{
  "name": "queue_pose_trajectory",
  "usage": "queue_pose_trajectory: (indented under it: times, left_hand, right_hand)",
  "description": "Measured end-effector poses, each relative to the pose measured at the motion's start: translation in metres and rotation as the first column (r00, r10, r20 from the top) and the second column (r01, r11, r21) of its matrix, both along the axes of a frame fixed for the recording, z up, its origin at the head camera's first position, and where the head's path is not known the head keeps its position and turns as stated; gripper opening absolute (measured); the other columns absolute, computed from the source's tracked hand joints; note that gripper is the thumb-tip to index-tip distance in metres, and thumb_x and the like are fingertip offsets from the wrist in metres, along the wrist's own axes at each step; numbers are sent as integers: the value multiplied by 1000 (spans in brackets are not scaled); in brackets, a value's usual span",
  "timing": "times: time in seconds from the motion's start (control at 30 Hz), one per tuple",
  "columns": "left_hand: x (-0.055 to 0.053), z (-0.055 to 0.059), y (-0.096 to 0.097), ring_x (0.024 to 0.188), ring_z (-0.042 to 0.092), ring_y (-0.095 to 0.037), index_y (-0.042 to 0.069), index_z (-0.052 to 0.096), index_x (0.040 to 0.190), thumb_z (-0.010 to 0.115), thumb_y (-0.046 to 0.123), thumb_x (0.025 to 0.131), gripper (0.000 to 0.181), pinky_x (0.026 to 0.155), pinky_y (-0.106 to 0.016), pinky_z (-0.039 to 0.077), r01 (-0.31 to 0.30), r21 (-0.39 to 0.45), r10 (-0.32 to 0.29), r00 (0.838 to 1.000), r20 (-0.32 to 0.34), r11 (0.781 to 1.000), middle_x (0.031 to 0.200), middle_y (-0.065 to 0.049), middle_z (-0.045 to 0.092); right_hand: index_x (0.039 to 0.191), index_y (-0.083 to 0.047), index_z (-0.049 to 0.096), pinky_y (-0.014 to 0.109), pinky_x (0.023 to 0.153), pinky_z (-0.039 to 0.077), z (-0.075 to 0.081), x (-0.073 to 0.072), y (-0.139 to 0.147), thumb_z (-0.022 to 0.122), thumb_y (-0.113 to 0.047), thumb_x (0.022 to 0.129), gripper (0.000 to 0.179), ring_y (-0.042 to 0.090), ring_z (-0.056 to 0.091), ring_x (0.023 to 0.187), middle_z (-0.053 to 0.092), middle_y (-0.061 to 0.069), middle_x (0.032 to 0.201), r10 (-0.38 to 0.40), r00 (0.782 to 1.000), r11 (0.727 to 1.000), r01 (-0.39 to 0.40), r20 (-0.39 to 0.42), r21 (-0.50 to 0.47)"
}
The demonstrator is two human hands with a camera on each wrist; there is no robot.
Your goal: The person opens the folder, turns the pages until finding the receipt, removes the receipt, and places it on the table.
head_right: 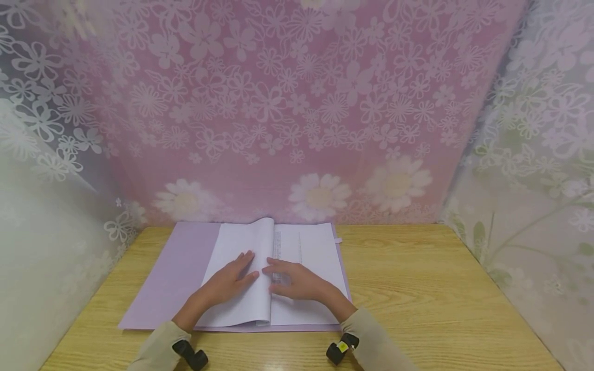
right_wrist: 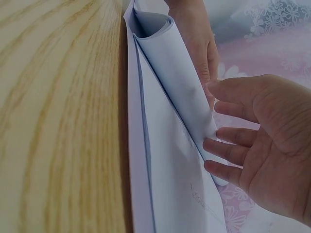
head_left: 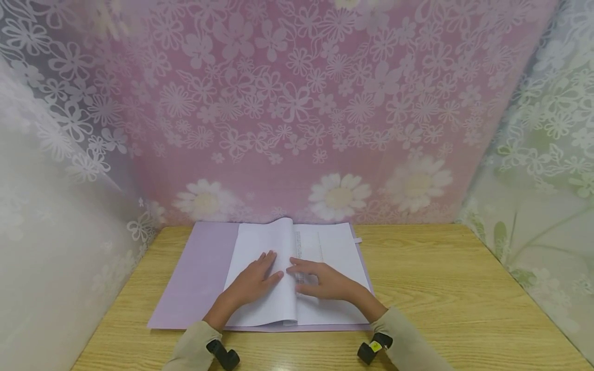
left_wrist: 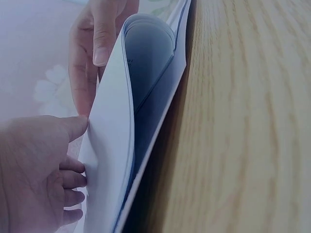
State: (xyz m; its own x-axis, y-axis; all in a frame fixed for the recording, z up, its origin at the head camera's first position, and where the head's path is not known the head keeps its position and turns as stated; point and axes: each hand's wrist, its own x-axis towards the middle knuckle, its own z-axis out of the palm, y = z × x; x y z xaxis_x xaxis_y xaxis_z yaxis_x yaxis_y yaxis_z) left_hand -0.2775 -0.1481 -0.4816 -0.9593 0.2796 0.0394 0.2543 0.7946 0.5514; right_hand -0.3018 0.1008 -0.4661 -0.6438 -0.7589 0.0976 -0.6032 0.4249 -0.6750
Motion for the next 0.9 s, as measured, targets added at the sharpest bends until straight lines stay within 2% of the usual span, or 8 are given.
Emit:
queue_pose_trajectory:
  times: [0.33,0.6,0.9]
  left_hand:
    - [2,1,-1,153,30,-41,3,33,159,54,45,104,72,121,-61,31,-15,13,15,999,42,1000,165,-19,33]
    - [1,-2,-3,153,29,-40,5,33,159,54,47,103,73,121,-61,30,-21,-1,21,998,64,1000,165,-17,33]
    - [0,-2,-3,154,28,-40,5,32,160,53,47,104,73,122,-60,29,-25,-11,26,997,77,1000,165,-17,32]
  right_hand:
    - [149,-14,54,57,120,34,1,-1,1,66,-31,101,53,33,36,152,40,12,162,-29,999,999,30,-21,19]
    - [151,-11,51,55,111,47,9,-7,10,66,-32,100,57,33,44,147,44,13,160,-51,998,999,51,-29,-12]
    - [151,-12,51,59,112,44,17,-18,29,69,-32,98,59,35,46,145,50,9,156,-161,985,987,159,-69,-32]
